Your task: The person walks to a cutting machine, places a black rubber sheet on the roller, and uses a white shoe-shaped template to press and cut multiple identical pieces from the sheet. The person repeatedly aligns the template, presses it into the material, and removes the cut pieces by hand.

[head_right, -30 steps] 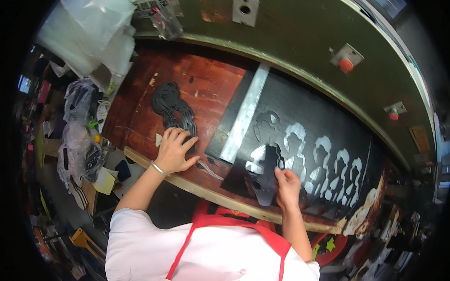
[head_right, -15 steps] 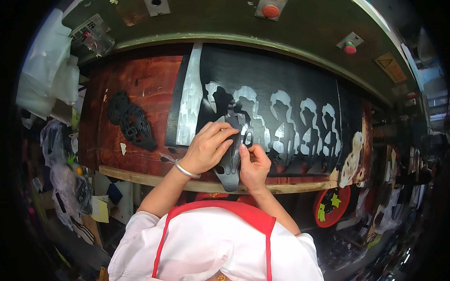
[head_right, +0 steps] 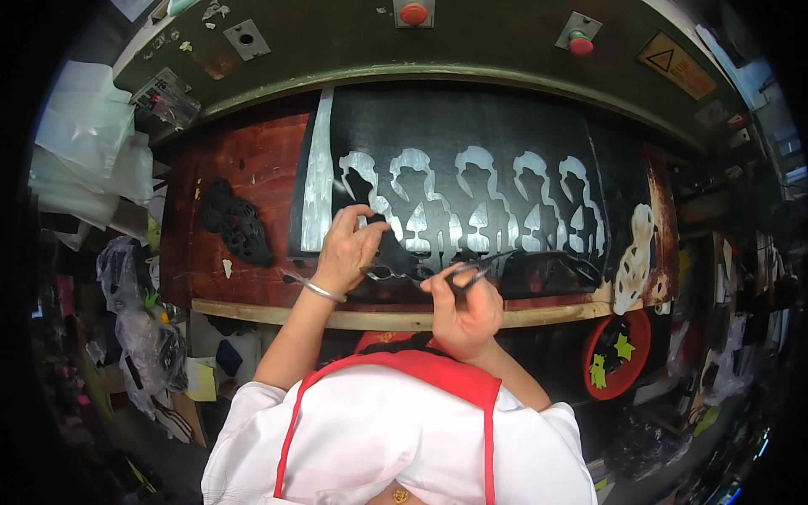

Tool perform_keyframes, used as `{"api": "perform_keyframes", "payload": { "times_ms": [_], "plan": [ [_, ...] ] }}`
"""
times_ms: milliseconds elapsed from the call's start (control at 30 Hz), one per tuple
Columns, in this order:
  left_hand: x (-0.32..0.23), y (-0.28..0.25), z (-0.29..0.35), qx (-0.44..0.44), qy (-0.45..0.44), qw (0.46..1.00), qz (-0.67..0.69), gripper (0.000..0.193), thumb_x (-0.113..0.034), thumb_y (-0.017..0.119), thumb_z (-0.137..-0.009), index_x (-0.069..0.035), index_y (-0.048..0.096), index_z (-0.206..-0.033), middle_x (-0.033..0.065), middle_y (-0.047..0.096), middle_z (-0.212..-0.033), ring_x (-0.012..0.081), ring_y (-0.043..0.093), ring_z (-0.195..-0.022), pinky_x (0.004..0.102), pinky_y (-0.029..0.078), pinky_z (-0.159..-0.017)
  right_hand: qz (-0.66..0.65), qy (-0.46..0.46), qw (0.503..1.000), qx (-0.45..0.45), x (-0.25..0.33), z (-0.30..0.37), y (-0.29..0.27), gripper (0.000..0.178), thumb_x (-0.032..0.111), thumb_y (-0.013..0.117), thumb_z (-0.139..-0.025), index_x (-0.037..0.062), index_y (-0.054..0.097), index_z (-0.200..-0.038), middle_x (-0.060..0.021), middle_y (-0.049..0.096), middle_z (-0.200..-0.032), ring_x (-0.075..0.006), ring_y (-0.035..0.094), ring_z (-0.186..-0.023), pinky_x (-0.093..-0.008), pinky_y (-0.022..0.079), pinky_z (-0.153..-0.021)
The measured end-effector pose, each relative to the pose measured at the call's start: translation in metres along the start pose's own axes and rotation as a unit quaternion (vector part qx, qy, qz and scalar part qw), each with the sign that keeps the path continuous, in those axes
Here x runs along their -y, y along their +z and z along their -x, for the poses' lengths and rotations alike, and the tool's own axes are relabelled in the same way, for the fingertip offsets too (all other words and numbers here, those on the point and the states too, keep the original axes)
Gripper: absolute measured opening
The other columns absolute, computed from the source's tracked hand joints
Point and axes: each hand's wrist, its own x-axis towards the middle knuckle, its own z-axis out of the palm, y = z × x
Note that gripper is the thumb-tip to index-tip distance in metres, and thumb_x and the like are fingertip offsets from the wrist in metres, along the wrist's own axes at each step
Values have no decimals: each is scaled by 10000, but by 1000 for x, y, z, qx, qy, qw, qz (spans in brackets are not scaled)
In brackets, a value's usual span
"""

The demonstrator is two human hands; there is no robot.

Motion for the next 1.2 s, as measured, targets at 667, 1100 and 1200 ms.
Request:
{"api": "perform_keyframes", "payload": {
  "times_ms": [667,1100,1200],
  "plan": [
    [-31,-27,31,-157,-295,839,429,382,-314,545,-991,-38,614,-736,-24,614,-727,82,529,-602,236,389,-532,-46,191,943,267,-20,-23,32,162,132,647,-898,-13,574,-898,-58,604,-747,-107,599,-644,-261,499,-554],
    [-37,-6,28,-73,-341,748,565,308,-279,582,-968,-21,672,-825,17,638,-726,83,590,-621,224,501,-525,156,-75,945,277,-42,-17,49,324,223,542,-954,-13,548,-733,-203,575,-625,-405,568,-553,-464,452,-505],
    [-46,3,29,-116,-352,754,542,314,-280,582,-967,-25,674,-809,16,644,-722,83,585,-592,215,485,-475,118,-83,957,253,-54,-13,47,332,217,514,-971,-4,530,-724,-192,568,-609,-383,537,-503,-435,445,-487]
  ]
}}
